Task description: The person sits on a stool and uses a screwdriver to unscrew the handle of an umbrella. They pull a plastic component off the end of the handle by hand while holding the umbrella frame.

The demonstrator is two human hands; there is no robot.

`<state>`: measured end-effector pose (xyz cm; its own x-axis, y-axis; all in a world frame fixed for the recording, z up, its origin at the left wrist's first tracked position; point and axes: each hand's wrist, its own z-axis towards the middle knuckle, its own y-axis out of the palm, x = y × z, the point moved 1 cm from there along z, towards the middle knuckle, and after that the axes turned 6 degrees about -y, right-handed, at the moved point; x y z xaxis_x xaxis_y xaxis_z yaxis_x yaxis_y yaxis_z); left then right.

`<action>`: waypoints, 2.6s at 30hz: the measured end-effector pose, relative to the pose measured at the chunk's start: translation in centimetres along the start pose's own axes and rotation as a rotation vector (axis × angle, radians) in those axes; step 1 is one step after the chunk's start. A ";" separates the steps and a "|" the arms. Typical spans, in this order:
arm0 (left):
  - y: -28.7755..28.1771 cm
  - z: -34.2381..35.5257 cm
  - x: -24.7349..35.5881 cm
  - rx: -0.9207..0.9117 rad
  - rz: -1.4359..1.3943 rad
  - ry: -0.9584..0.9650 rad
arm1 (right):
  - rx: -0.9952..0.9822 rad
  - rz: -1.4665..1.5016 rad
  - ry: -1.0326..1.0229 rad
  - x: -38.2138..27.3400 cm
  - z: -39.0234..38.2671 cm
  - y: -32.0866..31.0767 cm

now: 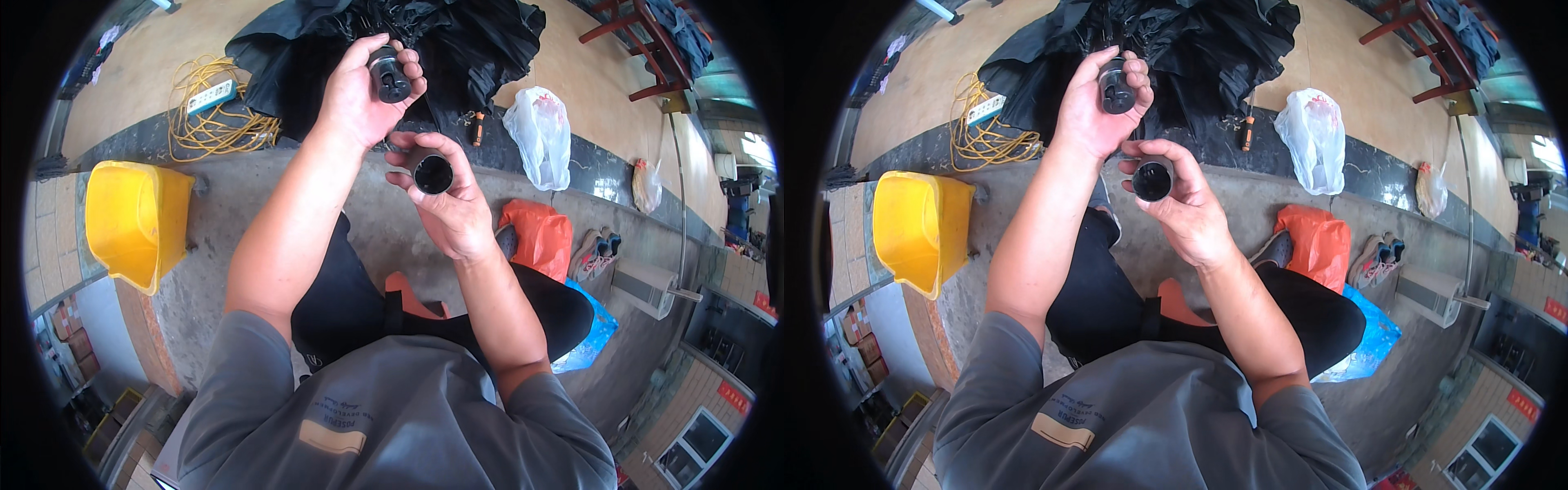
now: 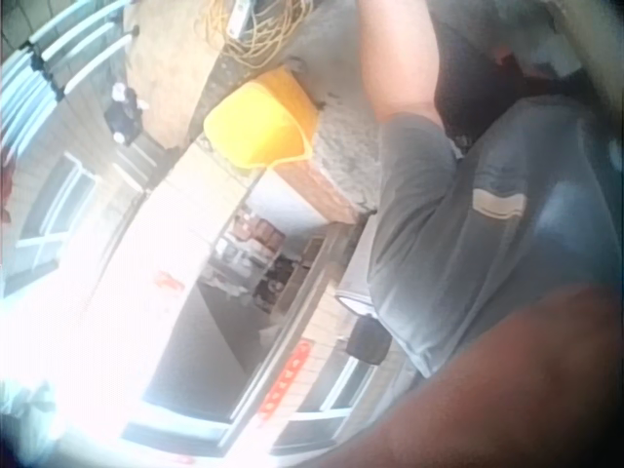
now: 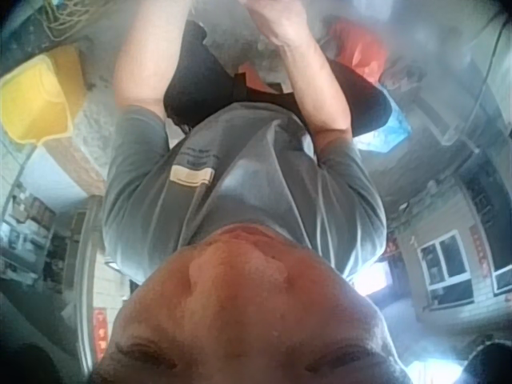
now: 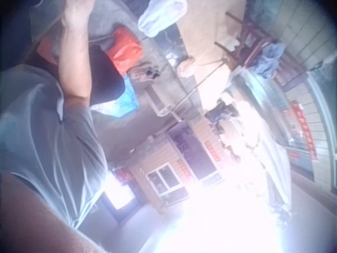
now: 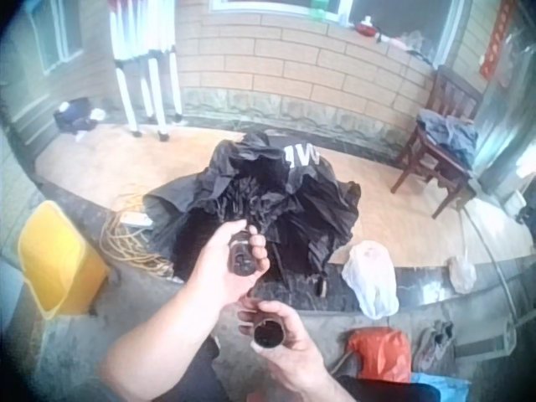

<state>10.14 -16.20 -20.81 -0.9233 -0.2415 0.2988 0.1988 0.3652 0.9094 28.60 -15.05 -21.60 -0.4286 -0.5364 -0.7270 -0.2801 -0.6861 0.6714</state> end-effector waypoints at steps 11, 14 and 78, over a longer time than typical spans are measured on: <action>-0.7 0.0 0.5 -0.065 -0.061 -0.053 | 0.010 -0.049 0.012 0.2 -0.2 0.1; -0.6 -0.1 0.4 -0.066 -0.069 -0.067 | 0.013 -0.044 0.024 0.2 -0.2 0.0; -6.6 -0.1 5.2 0.123 0.200 -0.007 | 0.253 -1.914 0.331 7.8 7.6 -33.0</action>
<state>4.04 -19.91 -25.22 -0.8717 -0.1471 0.4674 0.3373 0.5119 0.7901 28.03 7.17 -48.31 0.6810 0.6283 -0.3763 -0.2130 -0.3217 -0.9226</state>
